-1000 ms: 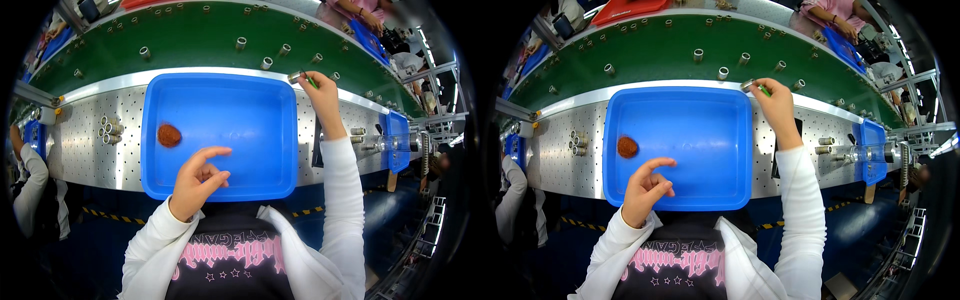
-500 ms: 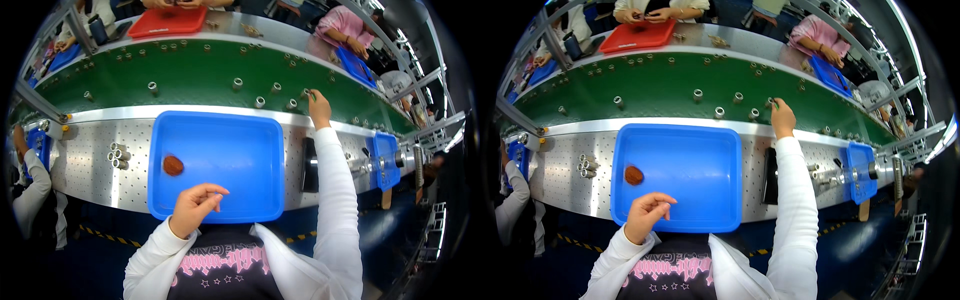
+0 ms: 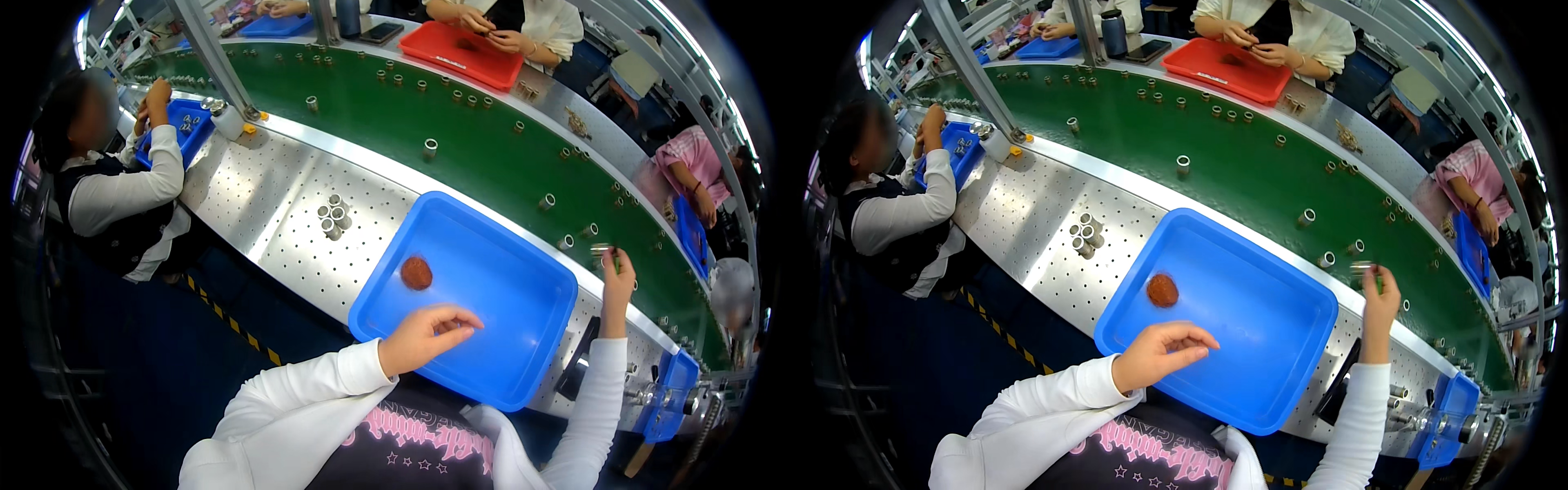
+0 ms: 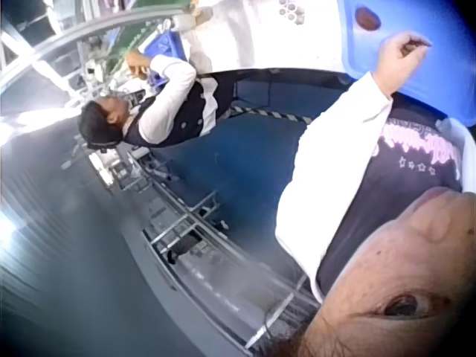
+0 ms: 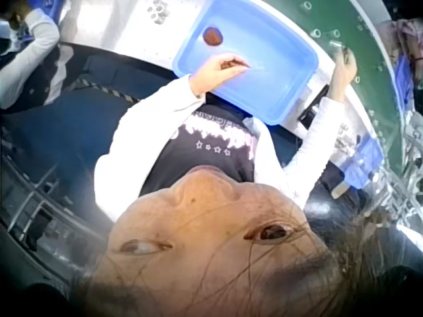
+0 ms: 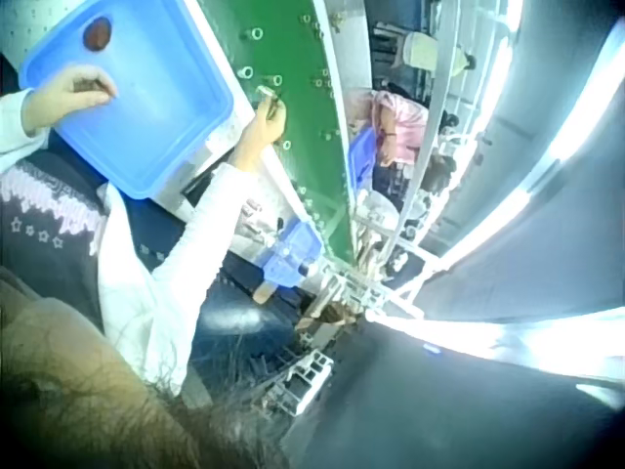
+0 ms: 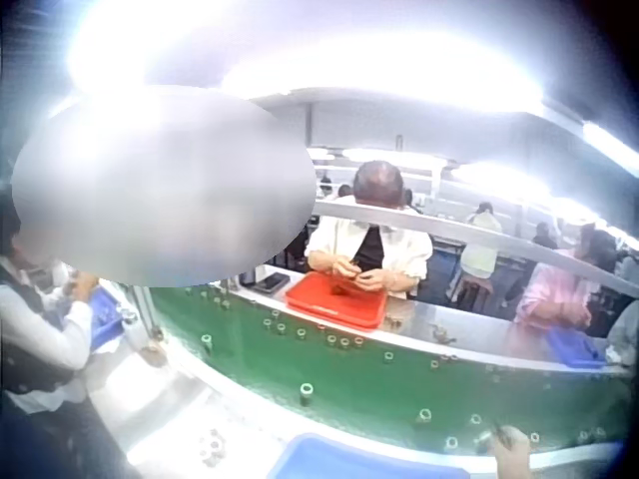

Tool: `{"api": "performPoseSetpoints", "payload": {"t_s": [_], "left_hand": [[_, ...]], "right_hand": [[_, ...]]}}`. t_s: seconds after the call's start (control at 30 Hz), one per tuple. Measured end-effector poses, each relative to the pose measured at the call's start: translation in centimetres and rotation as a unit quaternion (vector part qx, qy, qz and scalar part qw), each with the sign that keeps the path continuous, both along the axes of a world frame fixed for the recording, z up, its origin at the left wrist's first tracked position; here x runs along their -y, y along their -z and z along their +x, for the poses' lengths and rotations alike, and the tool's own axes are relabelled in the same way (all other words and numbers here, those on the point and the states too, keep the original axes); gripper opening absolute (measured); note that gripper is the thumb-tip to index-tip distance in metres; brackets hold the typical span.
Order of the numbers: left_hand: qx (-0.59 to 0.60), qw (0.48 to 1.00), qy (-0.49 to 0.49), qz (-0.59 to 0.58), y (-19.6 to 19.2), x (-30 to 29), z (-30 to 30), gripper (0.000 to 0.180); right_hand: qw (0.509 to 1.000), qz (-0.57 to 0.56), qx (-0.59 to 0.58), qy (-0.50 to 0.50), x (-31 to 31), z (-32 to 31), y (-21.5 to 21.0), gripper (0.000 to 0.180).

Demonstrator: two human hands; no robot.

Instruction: The person picks up small cylindrical metal parts from a blue tray and uses a pair of green-handled pliers to trim or deburr the edges. The person repeatedly rotates the parts and applies the pliers to the edges before placing them back on the tray.

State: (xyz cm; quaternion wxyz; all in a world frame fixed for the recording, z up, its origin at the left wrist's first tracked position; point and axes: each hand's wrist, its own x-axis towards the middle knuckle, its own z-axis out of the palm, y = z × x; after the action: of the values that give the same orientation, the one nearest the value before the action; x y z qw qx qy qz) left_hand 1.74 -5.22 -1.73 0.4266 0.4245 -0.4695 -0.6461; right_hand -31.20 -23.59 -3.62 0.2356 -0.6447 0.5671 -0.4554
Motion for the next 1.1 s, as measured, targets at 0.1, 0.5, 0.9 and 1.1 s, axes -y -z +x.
{"api": "performPoseSetpoints", "payload": {"t_s": [0.1,0.5,0.9,1.1], "left_hand": [[-0.035,0.999,-0.031,-0.015,0.4,0.9,-0.7,0.023],[-0.144,0.987,0.019,0.072,0.5,0.6,-1.2,0.043],[-0.193,0.973,-0.022,0.125,0.0,0.1,-1.0,0.044],[-0.220,0.961,-0.035,0.163,0.2,0.3,-1.1,0.044]], "right_hand": [[0.978,0.125,0.088,-0.144,-7.3,7.0,-2.9,0.015],[0.932,0.228,0.157,-0.234,-15.0,14.0,-3.2,0.016],[0.973,0.089,0.068,-0.203,-16.8,14.8,-4.0,0.011],[0.939,0.179,0.237,-0.173,-16.9,14.3,-2.9,0.007]]}}
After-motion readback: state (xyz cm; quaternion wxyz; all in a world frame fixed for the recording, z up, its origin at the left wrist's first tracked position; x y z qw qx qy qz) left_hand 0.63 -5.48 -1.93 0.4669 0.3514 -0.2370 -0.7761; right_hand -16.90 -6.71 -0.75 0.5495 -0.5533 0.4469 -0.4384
